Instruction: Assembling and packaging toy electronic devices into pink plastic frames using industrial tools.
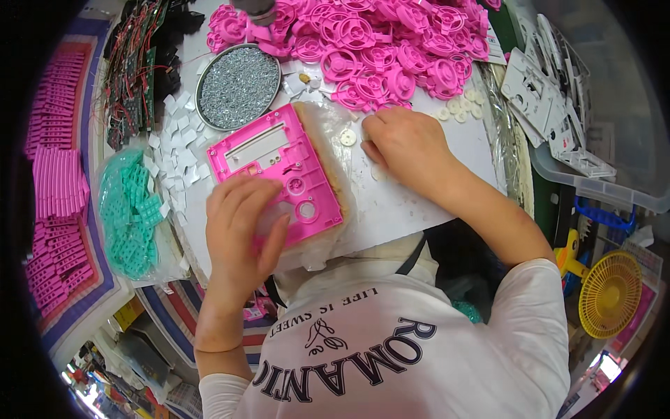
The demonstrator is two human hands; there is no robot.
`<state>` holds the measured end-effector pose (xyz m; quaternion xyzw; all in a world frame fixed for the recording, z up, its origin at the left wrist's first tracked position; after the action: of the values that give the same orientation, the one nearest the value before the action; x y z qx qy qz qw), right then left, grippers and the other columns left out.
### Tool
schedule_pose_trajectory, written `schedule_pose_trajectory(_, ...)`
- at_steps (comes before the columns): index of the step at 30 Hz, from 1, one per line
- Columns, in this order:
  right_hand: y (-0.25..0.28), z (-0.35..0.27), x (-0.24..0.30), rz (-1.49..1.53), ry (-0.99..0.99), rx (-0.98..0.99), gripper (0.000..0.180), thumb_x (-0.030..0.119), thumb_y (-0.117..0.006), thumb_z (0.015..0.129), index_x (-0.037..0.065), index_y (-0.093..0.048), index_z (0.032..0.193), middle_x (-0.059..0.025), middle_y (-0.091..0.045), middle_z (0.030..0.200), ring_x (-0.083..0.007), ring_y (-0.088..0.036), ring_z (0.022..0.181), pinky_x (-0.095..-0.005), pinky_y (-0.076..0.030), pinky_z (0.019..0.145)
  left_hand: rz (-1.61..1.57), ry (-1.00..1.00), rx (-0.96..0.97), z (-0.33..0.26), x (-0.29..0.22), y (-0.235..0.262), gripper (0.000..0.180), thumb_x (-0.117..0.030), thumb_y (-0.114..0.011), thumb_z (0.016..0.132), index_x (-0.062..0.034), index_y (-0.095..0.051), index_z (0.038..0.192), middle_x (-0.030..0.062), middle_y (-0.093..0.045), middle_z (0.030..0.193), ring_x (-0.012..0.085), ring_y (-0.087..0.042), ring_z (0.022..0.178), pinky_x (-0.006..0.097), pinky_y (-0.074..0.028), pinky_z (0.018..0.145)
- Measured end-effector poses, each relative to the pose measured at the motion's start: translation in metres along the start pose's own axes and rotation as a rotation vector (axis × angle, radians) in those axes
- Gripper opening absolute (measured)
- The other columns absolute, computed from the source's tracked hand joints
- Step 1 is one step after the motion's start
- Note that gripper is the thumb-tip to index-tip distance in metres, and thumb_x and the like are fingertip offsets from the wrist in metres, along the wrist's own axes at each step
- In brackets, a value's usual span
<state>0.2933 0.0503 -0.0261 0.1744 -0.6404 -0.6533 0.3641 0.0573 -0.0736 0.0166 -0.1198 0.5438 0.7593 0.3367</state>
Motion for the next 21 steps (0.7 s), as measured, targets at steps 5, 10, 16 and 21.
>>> schedule_pose_trajectory(5, 0.02, 0.002, 0.037, 0.409, 0.046, 0.037, 0.022, 0.013, -0.077, 0.08, 0.008, -0.066, 0.098, -0.0088, -0.067, 0.086, -0.0276, -0.067, 0.075, -0.0389, -0.052, 0.062, -0.76, 0.631, 0.169, -0.02, -0.021, -0.009, 0.03, -0.006, -0.071, 0.091, -0.0011, -0.064, 0.12, 0.0057, -0.068, 0.087, 0.0121, -0.062, 0.072, 0.026, -0.05, 0.063)
schedule_pose_trajectory(10, 0.028, -0.01, 0.084, 0.629, 0.359, -0.196, 0.037, 0.006, -0.082, 0.075, 0.003, -0.068, 0.109, -0.0124, -0.071, 0.097, -0.029, -0.069, 0.081, -0.0379, -0.056, 0.068, -1.011, 0.791, 0.207, -0.027, -0.017, -0.022, 0.016, -0.011, -0.068, 0.098, 0.0001, -0.069, 0.11, 0.0012, -0.067, 0.081, 0.0039, -0.052, 0.065, 0.022, -0.043, 0.058)
schedule_pose_trajectory(16, 0.035, -0.014, 0.099, 0.769, 0.236, -0.018, 0.039, 0.003, -0.083, 0.075, -0.001, -0.068, 0.11, -0.0121, -0.072, 0.092, -0.0273, -0.069, 0.076, -0.0363, -0.056, 0.065, -0.965, 0.735, 0.173, -0.041, -0.02, -0.014, 0.007, -0.007, -0.07, 0.094, -0.0009, -0.07, 0.097, 0.0008, -0.062, 0.072, 0.0049, -0.05, 0.06, 0.024, -0.04, 0.053)
schedule_pose_trajectory(21, 0.025, -0.009, 0.1, 0.611, 0.268, -0.049, 0.027, 0.005, -0.082, 0.077, 0.0, -0.068, 0.099, -0.009, -0.07, 0.084, -0.0259, -0.067, 0.07, -0.0356, -0.055, 0.061, -0.802, 0.607, 0.145, -0.046, -0.019, -0.016, 0.013, -0.005, -0.073, 0.089, -0.0016, -0.068, 0.101, 0.0031, -0.062, 0.076, 0.0075, -0.049, 0.057, 0.024, -0.04, 0.052)
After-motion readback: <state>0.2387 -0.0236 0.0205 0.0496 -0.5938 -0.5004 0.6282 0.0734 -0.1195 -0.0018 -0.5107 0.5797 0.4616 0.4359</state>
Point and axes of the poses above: each hand's wrist, its own z-axis towards the middle knuckle, its own y-axis out of the back of the hand, x = y × z, the point moved 3 cm from there along z, towards the middle knuckle
